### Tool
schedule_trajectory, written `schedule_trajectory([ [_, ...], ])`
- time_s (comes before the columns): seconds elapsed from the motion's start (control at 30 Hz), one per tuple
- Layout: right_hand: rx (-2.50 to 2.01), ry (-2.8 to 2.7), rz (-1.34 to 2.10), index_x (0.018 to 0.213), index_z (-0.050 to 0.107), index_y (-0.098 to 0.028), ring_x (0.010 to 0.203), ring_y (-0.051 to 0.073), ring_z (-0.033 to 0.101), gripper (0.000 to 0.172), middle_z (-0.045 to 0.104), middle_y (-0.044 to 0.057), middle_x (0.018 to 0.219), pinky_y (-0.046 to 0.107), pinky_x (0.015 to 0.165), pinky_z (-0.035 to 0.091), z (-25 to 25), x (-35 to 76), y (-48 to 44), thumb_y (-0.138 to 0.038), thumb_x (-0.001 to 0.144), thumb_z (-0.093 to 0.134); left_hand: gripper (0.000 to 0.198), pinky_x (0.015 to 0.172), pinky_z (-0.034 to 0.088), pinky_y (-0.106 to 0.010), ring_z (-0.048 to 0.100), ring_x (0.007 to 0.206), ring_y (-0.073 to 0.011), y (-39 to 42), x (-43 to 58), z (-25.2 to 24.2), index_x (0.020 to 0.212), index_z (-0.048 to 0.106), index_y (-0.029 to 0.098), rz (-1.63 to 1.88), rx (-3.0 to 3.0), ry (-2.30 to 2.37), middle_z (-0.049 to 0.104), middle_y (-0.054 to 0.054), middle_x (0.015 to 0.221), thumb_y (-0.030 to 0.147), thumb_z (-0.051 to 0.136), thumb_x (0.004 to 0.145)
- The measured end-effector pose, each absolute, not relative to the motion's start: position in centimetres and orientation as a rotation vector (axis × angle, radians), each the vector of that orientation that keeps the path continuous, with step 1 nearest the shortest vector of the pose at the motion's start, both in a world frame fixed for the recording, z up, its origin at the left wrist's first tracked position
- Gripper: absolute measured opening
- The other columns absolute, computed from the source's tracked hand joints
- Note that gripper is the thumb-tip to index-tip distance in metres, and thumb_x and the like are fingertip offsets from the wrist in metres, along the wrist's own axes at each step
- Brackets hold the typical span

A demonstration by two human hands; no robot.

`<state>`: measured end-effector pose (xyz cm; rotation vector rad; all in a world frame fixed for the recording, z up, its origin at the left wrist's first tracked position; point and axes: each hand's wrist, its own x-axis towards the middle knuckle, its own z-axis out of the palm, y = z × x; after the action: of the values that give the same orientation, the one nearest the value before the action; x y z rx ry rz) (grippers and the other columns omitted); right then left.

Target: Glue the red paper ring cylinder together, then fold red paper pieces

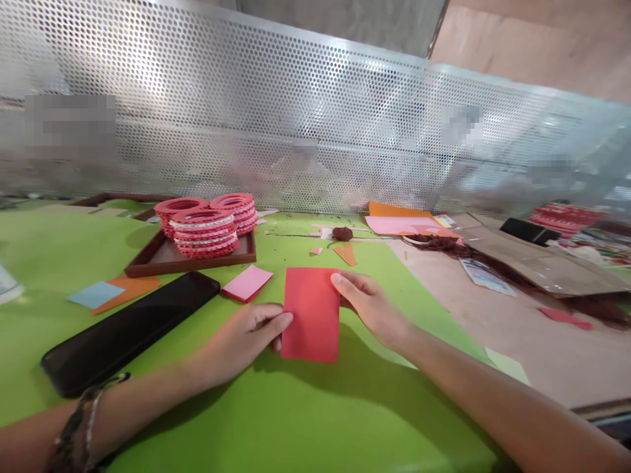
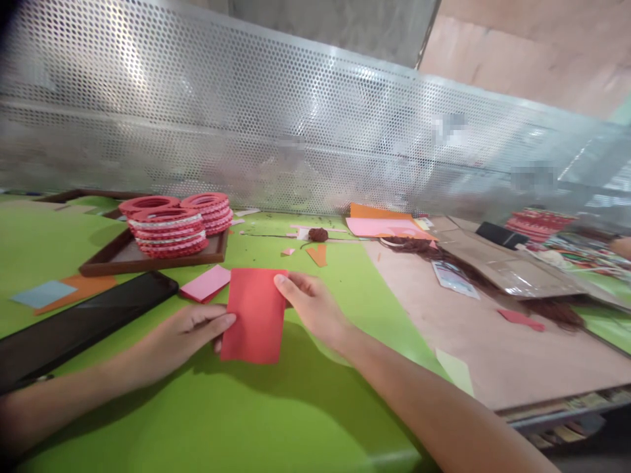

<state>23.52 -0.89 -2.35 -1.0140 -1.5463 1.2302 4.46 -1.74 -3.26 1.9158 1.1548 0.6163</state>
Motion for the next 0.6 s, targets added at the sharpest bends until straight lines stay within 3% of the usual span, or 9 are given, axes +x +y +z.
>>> schedule_trajectory([
  [0.13, -1.066, -1.478, 1.276, 0.062, 0.053, -0.015, 0.064, 0.011, 0.049, 0.037, 0.054, 0.001, 0.067, 0.029, 0.068, 0.042, -2.84, 23.6, -0.47, -0.051, 0.072, 0.057, 0.038, 0.057, 0.037, -0.024, 0.049, 0.054, -0.0138, -1.55, 4.24, -3.27, 0.053, 0.047, 0.019, 0.621, 1.892, 1.155, 0.054, 0.001, 0.054, 0.045, 0.039, 0.079],
  [0.6, -1.134, -1.758, 0.997, 0.059, 0.043, -0.018, 0.055, 0.01, 0.041, 0.045, 0.044, -0.002, 0.057, 0.025, 0.053, 0.036, -3.22, 23.66, -0.83, -0.058, 0.08, 0.041, 0.035, 0.058, 0.044, -0.026, 0.052, 0.054, -0.0143, -1.43, 4.24, -3.14, 0.051, 0.047, 0.019, 0.7, 1.777, 1.085, 0.054, 0.001, 0.051, 0.043, 0.044, 0.075],
])
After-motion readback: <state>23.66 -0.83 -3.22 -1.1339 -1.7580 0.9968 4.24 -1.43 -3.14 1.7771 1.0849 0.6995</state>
